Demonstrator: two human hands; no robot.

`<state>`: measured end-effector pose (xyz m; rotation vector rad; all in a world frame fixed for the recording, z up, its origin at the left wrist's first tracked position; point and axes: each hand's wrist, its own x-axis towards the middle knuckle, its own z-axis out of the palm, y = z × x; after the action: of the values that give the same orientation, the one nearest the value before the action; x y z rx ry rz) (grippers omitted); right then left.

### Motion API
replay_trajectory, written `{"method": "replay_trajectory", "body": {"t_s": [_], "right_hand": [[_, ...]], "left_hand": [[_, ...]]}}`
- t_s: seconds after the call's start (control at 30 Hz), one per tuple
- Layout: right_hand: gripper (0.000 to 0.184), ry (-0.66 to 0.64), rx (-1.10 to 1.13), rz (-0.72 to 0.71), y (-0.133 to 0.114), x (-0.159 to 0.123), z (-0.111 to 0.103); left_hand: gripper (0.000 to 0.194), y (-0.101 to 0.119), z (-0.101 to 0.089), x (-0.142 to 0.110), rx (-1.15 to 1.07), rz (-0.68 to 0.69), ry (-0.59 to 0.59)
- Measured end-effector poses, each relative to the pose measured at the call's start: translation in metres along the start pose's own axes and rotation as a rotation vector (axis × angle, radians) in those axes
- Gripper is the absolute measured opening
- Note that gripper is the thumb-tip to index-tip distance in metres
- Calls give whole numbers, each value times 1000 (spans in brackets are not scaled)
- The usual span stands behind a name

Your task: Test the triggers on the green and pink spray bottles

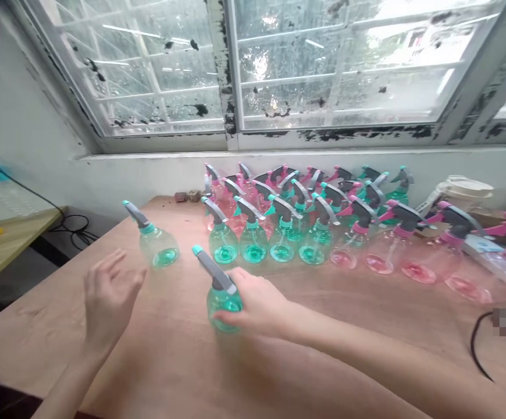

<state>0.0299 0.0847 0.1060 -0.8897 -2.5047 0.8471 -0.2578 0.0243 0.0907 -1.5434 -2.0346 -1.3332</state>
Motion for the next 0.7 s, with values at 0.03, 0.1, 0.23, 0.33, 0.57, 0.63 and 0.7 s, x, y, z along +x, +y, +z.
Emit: {"method": "replay_trajectory", "body": {"t_s": [0.03,0.1,0.23,0.33,0.57,0.63,0.7], "right_hand": [[41,-28,4,12,4,-12,-8],[42,-60,6,39,9,-32,-22],[43,-51,48,29,19,-61,-43],[46,8,64,15,31,-81,-53],[69,235,243,3,72,-128,-89],[66,290,352,-41,79,-136,-96],[54,332,412,-69,84,-141,-98]], "left_hand": [[52,12,-2,-17,-32,93,-59],[44,37,0,-52,-123,230,-331],[78,90,31,-102,-242,223,-767],[88,124,65,-115,-374,183,-901],[84,185,122,-131,-538,193,-976],[89,202,132,-137,-565,232,-1013],[92,218,139,-141,-585,258,-1047]]}}
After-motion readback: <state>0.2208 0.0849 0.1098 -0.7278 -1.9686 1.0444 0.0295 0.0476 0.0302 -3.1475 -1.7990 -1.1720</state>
